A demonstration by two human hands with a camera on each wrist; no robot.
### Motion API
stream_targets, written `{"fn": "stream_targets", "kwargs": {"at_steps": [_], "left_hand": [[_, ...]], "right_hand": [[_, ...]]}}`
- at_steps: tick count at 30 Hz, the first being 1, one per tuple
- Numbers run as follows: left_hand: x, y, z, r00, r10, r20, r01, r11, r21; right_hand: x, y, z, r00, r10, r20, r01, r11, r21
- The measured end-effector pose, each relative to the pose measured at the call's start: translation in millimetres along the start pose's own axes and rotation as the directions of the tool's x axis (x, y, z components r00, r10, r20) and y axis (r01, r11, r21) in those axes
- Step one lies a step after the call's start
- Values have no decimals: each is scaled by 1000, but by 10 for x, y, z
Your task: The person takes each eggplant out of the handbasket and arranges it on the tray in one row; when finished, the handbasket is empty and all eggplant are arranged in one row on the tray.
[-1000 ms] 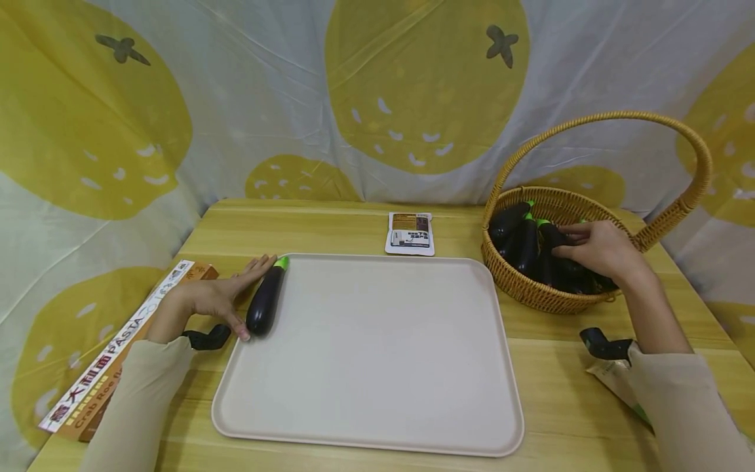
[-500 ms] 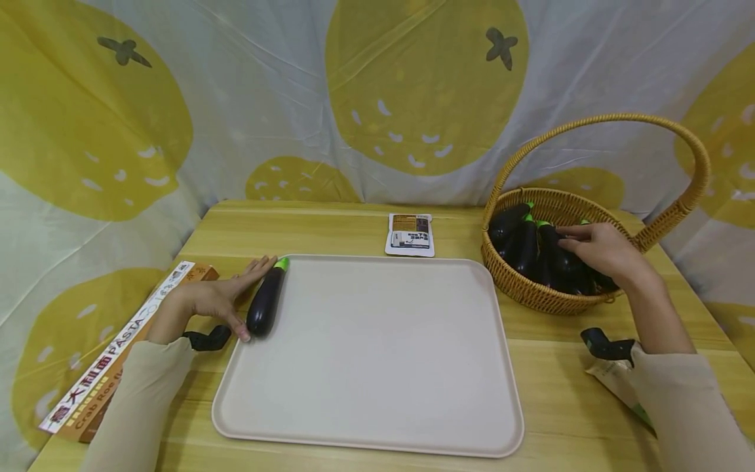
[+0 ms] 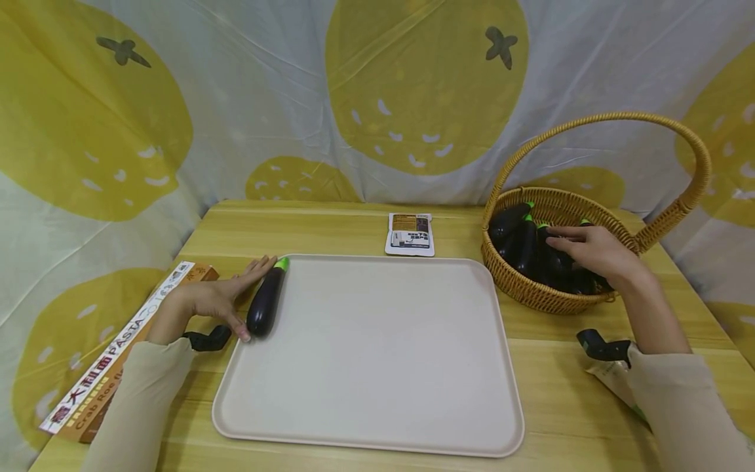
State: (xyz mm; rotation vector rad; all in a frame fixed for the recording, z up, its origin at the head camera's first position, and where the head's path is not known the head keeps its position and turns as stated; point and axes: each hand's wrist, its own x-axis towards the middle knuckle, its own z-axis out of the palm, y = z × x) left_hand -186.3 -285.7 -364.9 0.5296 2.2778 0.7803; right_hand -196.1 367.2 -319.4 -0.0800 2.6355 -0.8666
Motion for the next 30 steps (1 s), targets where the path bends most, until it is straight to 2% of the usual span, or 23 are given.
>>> {"fn": "stream_targets", "kwargs": {"at_steps": [6, 13, 24, 30], "left_hand": [[-5, 0, 2, 1000, -5, 2, 5, 1000, 5], [-9, -9, 5, 1000, -11, 3, 10, 1000, 7], [-15, 18, -3, 1000, 3, 0, -3, 1000, 6], [-23, 33, -4, 1000, -8, 2, 8, 1000, 10]], "right_hand": [[11, -1, 11, 1000, -15, 17, 14, 999, 50], [20, -42, 14, 999, 13, 33, -16, 996, 86], [-20, 4, 0, 1000, 9, -13, -8, 993, 118], [-62, -54, -10, 1000, 17, -26, -13, 989, 150]]}}
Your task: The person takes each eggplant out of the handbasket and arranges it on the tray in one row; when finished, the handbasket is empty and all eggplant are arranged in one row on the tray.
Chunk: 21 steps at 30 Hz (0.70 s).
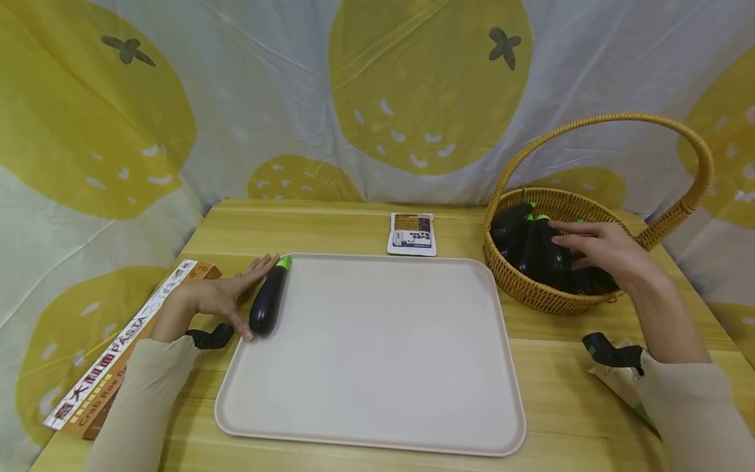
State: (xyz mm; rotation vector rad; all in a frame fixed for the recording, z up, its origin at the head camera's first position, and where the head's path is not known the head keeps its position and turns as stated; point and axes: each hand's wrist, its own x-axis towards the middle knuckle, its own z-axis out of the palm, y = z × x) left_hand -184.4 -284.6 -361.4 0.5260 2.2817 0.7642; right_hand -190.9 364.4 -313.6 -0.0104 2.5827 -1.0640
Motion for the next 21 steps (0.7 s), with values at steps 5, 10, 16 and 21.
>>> {"fn": "stream_targets", "kwargs": {"at_steps": [5, 10, 16, 21], "left_hand": [[-5, 5, 3, 1000, -1, 0, 1, 1000, -4], [-1, -6, 9, 1000, 5, -11, -5, 1000, -1], [11, -16, 11, 1000, 9, -19, -9, 1000, 24], [11, -10, 8, 1000, -2, -13, 2, 1000, 23]], "right_hand": [[-110, -73, 7, 999, -34, -39, 33, 999, -28], [-237, -156, 47, 996, -81, -44, 77, 995, -68], [-367, -231, 123, 994, -110, -26, 108, 992, -60], [-425, -289, 174, 986, -168, 18, 168, 985, -24]]}}
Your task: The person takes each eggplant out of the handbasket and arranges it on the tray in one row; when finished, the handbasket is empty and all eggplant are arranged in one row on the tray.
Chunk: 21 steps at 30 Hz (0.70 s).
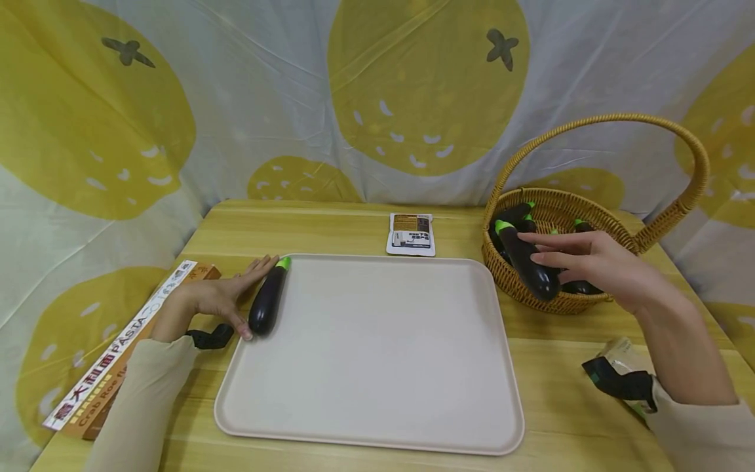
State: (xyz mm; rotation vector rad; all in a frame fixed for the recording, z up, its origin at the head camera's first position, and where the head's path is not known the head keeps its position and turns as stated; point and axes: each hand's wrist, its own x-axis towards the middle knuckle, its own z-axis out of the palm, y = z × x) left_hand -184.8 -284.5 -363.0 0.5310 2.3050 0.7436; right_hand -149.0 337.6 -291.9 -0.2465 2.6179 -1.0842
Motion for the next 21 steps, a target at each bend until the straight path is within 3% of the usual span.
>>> {"fn": "stream_targets", "kwargs": {"at_steps": [7, 21], "left_hand": [[-1, 10, -6, 1000, 0, 0, 0, 1000, 8], [12, 27, -7, 1000, 2, 5, -2, 1000, 9]], "right_hand": [[14, -266, 204, 991, -119, 67, 117, 992, 43], [429, -920, 875, 973, -131, 192, 105, 985, 141]]}}
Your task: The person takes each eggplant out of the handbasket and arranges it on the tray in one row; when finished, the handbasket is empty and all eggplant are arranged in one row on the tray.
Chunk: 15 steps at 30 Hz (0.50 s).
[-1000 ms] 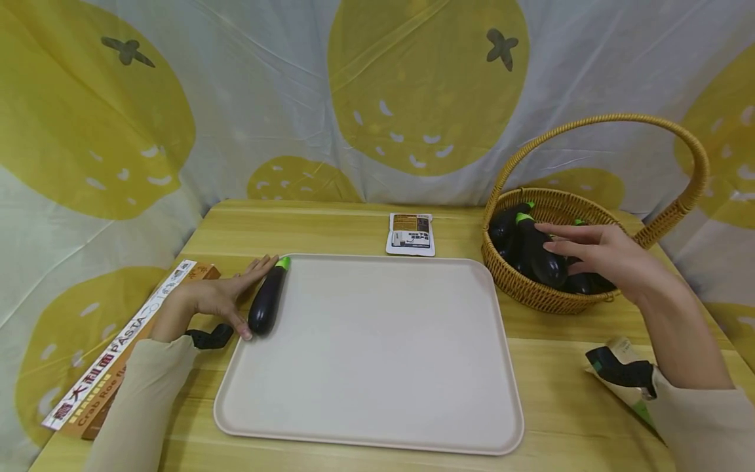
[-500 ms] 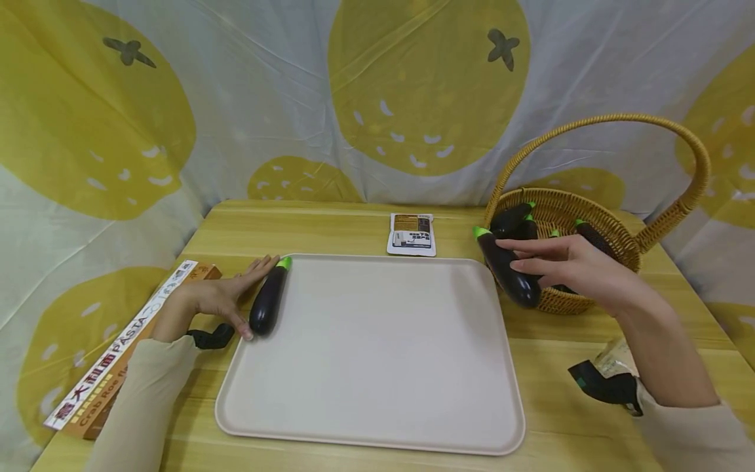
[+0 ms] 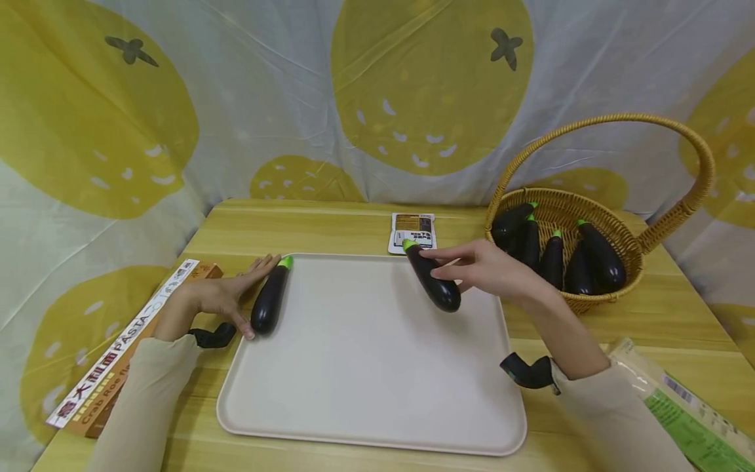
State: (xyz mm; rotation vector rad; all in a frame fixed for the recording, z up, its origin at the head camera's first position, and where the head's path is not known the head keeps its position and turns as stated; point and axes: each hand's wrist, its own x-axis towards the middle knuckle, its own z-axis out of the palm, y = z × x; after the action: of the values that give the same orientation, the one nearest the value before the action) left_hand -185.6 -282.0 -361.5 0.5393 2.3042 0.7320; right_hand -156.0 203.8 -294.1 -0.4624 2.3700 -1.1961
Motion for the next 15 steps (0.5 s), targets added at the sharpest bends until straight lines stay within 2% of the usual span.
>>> {"fn": "stream_targets", "kwargs": {"at_steps": [5, 11, 15], "left_hand": [[3, -21, 4, 1000, 13, -6, -13, 1000, 2], [13, -44, 6, 1000, 19, -7, -19, 1000, -12], [17, -51, 7, 1000, 18, -6, -18, 1000, -19]], "right_hand": [[335, -161, 325, 999, -26, 33, 24, 998, 54], [667, -343, 770, 998, -57, 19, 54, 990, 133], [820, -440, 1034, 1000, -28, -2, 28, 986, 162]]}}
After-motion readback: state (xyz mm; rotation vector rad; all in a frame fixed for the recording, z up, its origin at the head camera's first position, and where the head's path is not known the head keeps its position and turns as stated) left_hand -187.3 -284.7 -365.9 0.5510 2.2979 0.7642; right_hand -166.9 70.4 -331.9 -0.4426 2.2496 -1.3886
